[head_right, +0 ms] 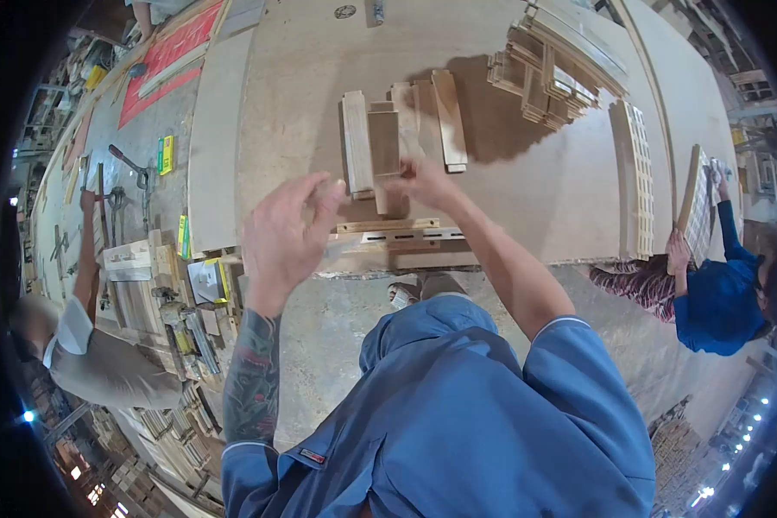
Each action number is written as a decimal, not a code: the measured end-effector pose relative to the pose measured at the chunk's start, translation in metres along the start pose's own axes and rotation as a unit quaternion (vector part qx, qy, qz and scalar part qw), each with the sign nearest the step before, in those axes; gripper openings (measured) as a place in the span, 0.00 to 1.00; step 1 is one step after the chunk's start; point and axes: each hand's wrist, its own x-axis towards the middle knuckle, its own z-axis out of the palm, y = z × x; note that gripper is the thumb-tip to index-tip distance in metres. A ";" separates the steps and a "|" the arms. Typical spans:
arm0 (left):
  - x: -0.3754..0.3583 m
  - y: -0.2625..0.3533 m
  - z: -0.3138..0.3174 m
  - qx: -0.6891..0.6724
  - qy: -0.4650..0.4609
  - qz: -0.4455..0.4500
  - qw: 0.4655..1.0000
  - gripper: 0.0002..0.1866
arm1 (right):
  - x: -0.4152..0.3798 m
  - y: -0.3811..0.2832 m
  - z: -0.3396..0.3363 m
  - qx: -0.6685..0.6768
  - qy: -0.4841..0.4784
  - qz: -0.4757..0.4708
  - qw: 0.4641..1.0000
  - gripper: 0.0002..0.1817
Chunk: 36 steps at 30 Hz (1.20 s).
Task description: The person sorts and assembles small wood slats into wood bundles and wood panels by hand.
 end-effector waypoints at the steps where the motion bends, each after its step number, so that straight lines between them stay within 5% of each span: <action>1: -0.001 0.000 0.001 0.004 0.010 -0.002 1.000 0.20 | -0.022 0.007 0.000 -0.087 -0.001 0.009 0.996 0.21; 2: -0.003 -0.001 0.002 -0.003 0.012 -0.001 1.000 0.20 | -0.037 0.011 -0.004 -0.175 -0.004 0.019 0.984 0.18; 6: -0.006 -0.004 0.006 -0.016 0.011 -0.006 1.000 0.19 | -0.061 0.002 -0.063 -0.320 0.273 -0.018 0.907 0.13; 12: -0.009 0.000 0.003 -0.007 0.011 -0.020 1.000 0.18 | -0.033 0.042 -0.118 -0.473 0.271 0.066 0.836 0.20; 14: -0.006 0.001 0.002 0.003 0.012 -0.025 1.000 0.17 | -0.011 0.036 -0.081 -0.604 0.426 -0.043 0.672 0.20; 17: -0.004 0.001 0.003 -0.011 0.029 -0.012 0.999 0.17 | 0.039 0.005 0.003 -0.514 0.267 0.084 0.811 0.28; 21: -0.004 0.002 0.003 -0.009 0.031 -0.009 0.999 0.16 | 0.048 0.013 0.121 -0.641 0.343 -0.136 0.673 0.29; 22: -0.005 0.001 0.002 -0.006 0.026 -0.007 1.000 0.16 | 0.051 0.012 0.124 -0.638 0.341 -0.136 0.676 0.29; 24: -0.006 -0.001 0.004 -0.009 0.026 -0.012 1.000 0.16 | 0.054 0.002 0.124 -0.479 0.271 0.028 0.834 0.29; 25: -0.005 -0.001 0.004 -0.015 0.027 -0.010 0.999 0.16 | 0.047 0.000 0.117 -0.481 0.270 0.027 0.833 0.29; 27: -0.005 -0.003 0.006 -0.016 0.028 -0.005 0.999 0.16 | 0.024 -0.002 0.083 -0.179 0.150 -0.012 0.972 0.25; 28: -0.005 -0.004 0.007 -0.013 0.028 0.002 1.000 0.17 | -0.002 -0.015 0.078 -0.144 0.205 -0.058 0.966 0.22; 30: -0.006 -0.004 0.006 -0.014 0.035 0.003 0.999 0.17 | -0.051 -0.030 0.061 -0.017 0.141 -0.007 0.990 0.18; 33: -0.006 -0.006 0.006 -0.010 0.033 0.011 0.999 0.17 | -0.089 -0.010 0.050 -0.042 0.023 -0.059 0.997 0.19; 36: -0.007 -0.006 0.005 -0.011 0.026 0.018 0.999 0.17 | -0.097 -0.007 0.059 -0.114 0.044 -0.113 0.986 0.14</action>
